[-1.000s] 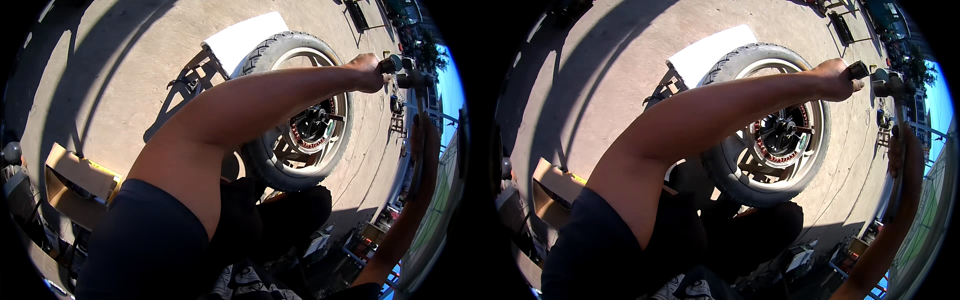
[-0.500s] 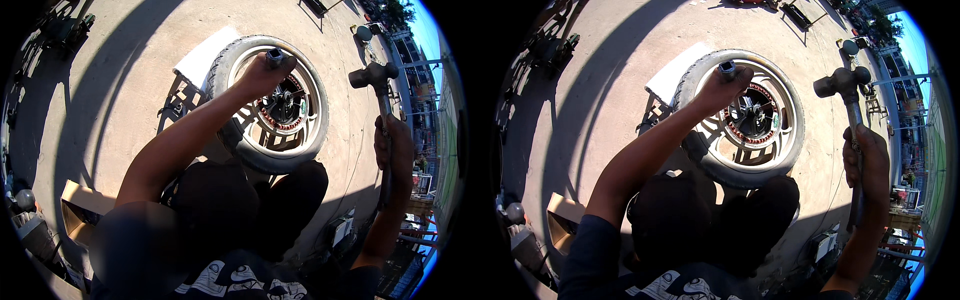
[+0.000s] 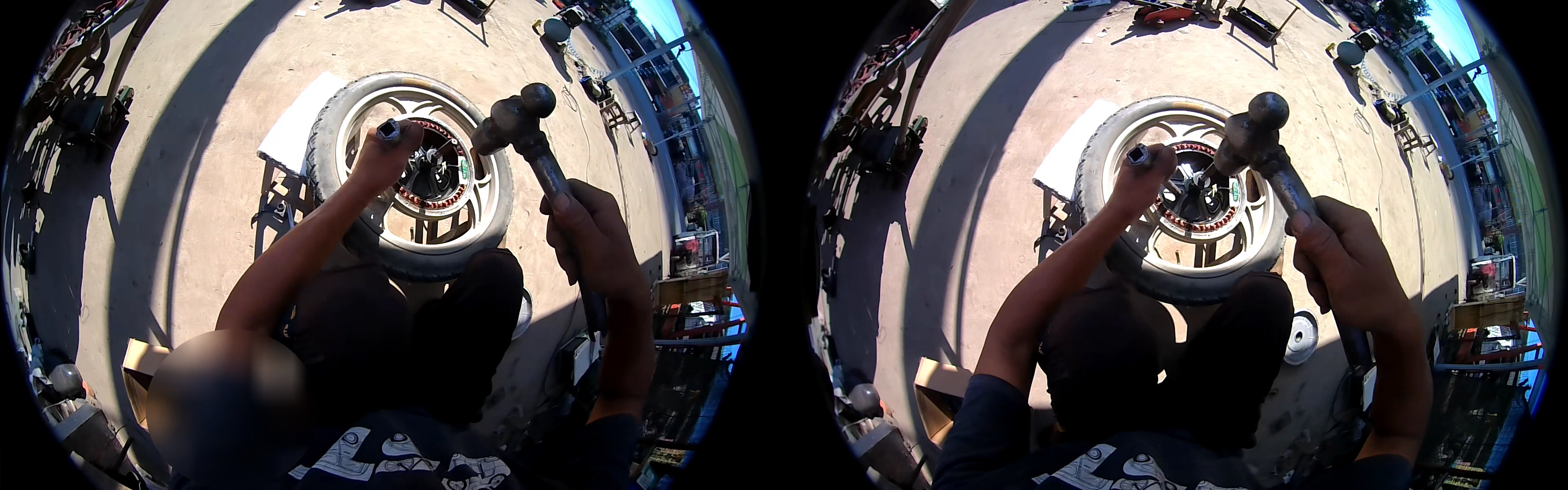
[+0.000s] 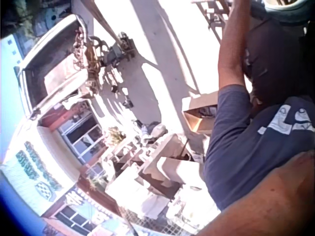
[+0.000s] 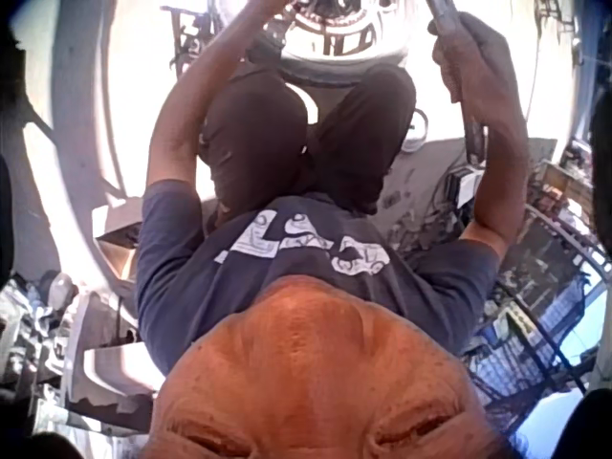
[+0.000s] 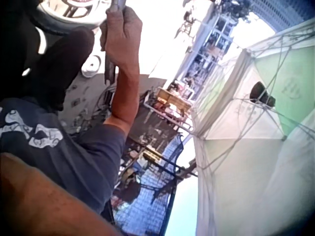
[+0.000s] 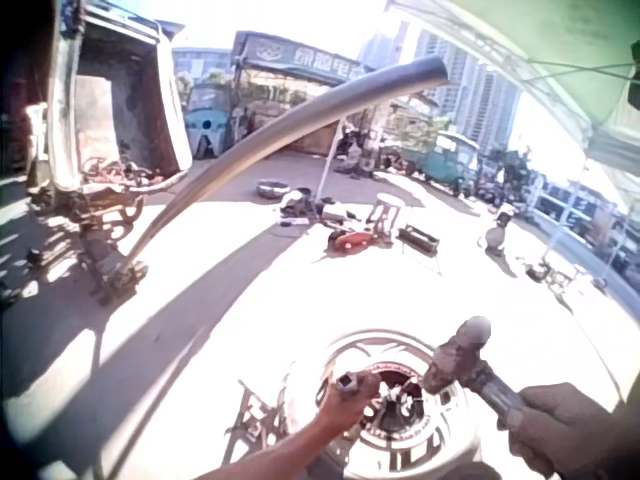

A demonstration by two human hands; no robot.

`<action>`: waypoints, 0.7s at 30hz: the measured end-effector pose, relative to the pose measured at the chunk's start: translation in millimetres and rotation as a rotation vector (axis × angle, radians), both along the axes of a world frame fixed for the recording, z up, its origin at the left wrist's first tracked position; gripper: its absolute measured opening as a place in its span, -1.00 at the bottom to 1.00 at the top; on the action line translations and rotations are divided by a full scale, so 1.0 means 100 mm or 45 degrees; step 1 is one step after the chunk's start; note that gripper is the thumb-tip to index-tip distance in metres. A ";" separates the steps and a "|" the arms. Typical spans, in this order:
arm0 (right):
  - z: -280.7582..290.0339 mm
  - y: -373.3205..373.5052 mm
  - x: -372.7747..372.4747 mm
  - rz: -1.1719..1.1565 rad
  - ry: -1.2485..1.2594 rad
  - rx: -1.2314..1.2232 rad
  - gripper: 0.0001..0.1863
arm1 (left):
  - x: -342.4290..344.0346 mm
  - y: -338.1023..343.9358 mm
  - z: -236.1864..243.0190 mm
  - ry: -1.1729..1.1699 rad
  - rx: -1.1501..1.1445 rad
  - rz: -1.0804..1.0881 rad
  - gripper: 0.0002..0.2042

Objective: The person sits on the ground and uses a hammer and a metal punch to repeatedly strike the rim of a motorcycle tire. The person rotates the tire and continues striking the rim at different points.

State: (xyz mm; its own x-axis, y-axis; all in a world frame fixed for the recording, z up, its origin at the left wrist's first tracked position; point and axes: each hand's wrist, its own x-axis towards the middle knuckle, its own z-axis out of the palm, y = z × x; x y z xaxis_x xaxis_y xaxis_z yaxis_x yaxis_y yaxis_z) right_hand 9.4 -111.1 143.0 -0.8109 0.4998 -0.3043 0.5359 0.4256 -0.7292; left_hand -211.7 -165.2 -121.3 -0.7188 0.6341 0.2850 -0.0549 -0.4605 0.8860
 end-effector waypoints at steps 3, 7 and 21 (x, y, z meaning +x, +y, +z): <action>0.04 -0.09 -0.05 0.195 -0.029 0.131 -0.63 | 0.05 -0.05 -0.02 -0.006 0.001 -0.005 -0.74; 0.02 -0.22 -0.21 0.528 0.066 0.353 -0.64 | 0.13 -0.13 0.09 0.173 0.114 0.096 -0.88; 0.14 -0.60 -0.62 0.790 0.420 0.755 -0.65 | 0.11 -0.23 -0.07 0.238 0.026 0.170 -0.78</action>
State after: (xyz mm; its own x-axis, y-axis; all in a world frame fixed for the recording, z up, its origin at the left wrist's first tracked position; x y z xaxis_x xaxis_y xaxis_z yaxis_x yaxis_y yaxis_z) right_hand -53.0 -170.7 157.2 -0.9861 -0.0540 0.1574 -0.1103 0.9204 -0.3751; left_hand -201.2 -187.9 -127.9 -0.7293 0.5294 0.4334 0.1724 -0.4708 0.8652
